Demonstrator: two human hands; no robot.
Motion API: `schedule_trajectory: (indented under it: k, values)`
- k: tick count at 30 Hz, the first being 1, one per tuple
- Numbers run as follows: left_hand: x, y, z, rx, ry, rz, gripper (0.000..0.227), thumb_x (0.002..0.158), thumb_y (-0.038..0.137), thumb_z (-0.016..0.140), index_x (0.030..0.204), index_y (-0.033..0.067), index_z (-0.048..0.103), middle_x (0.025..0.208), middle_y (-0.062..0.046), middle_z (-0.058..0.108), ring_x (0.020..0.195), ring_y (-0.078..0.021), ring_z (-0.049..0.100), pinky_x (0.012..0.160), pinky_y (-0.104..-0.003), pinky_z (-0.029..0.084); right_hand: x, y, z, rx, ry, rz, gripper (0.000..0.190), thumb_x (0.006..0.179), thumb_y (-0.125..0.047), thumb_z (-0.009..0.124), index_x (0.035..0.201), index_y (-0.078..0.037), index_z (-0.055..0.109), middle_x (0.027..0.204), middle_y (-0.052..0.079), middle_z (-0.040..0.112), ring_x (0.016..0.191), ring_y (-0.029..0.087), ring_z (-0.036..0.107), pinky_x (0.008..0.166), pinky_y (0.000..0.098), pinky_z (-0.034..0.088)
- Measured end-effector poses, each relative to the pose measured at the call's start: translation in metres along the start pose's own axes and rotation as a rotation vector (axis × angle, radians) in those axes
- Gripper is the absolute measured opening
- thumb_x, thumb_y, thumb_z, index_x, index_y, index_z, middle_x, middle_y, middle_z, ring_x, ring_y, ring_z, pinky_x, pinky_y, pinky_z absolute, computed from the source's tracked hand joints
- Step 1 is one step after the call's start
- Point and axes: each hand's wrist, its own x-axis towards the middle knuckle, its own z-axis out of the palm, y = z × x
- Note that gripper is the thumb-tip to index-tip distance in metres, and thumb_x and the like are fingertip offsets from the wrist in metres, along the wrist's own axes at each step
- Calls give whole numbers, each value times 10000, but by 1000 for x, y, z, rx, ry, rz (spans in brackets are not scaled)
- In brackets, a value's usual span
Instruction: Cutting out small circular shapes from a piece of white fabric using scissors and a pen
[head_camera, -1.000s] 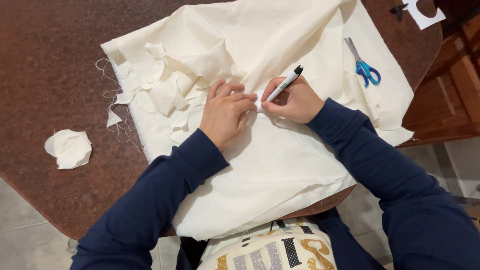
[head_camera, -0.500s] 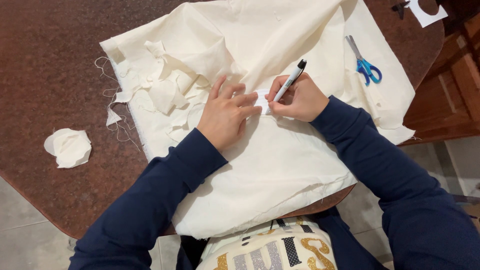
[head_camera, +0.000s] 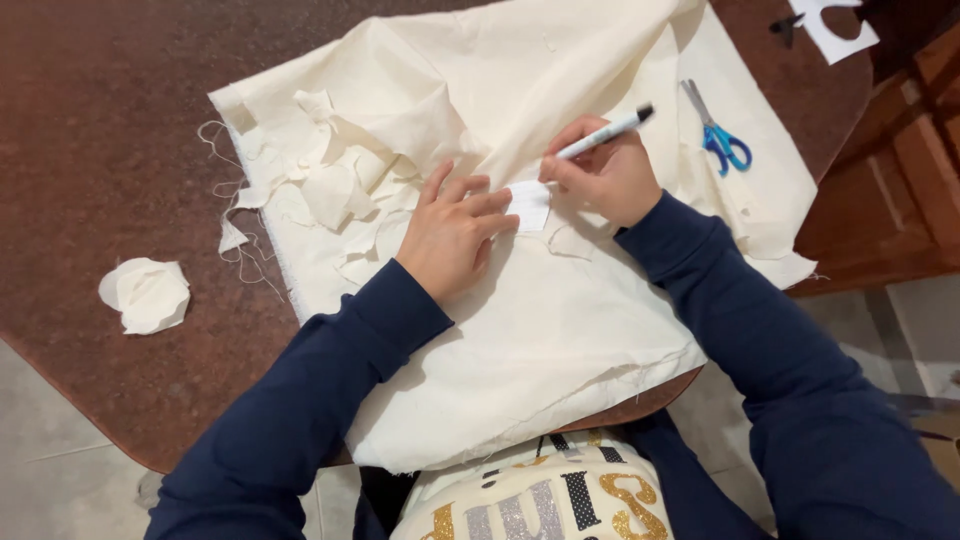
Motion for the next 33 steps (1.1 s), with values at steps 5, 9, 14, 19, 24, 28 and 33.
schedule_trajectory:
  k: [5,9,14,19,24,28,33]
  values:
    - [0,-18,-10,-69,3,-68,271,799,100,617,1007,219,744,1139,7,703,1137,-246,619,1047,-511,392,-8,-35,2,-452,-18,-281,138,973,-149,709,1069,-54,735,839,94,734,702,212,666,595,314,521]
    - [-9,-36,-29,-73,-68,-350,160,877,228,573,921,259,723,771,63,659,777,-211,698,735,-361,552,-14,-28,7,-378,-103,-195,299,865,-141,809,1115,-32,688,833,111,713,637,215,675,573,314,519]
    - [-12,-39,-7,-343,-24,-469,160,855,173,589,916,183,736,772,-14,721,781,-266,723,741,-378,580,-9,-2,7,-272,-136,-126,287,851,-83,810,1101,-29,680,818,82,720,662,163,660,612,273,520]
    - [-10,-26,-13,-519,10,-505,234,837,130,554,976,144,741,892,-60,770,884,-279,733,815,-391,591,-16,-22,14,-274,-101,-101,343,855,-90,832,1149,-31,666,879,87,725,734,157,682,654,268,548]
    - [-10,-20,4,-576,0,-445,352,867,84,502,1192,111,635,1152,-147,703,1149,-340,660,1009,-448,532,-28,-16,26,-385,-183,-90,409,795,-77,824,1167,-54,655,868,100,746,624,196,663,552,278,521]
    - [-16,-20,17,-346,-13,-271,451,896,175,462,1338,142,546,1187,-108,683,1231,-332,558,1023,-499,438,-54,-42,34,-376,-289,-82,279,800,-103,799,1058,-113,693,817,49,757,696,194,719,620,293,566]
    - [-15,-8,9,-411,-66,-239,675,1004,429,511,1561,103,315,1408,-198,570,1387,-349,416,1145,-595,240,-83,-78,44,-527,-233,-347,445,907,-184,759,1281,-12,590,1145,213,698,1053,412,690,909,493,553]
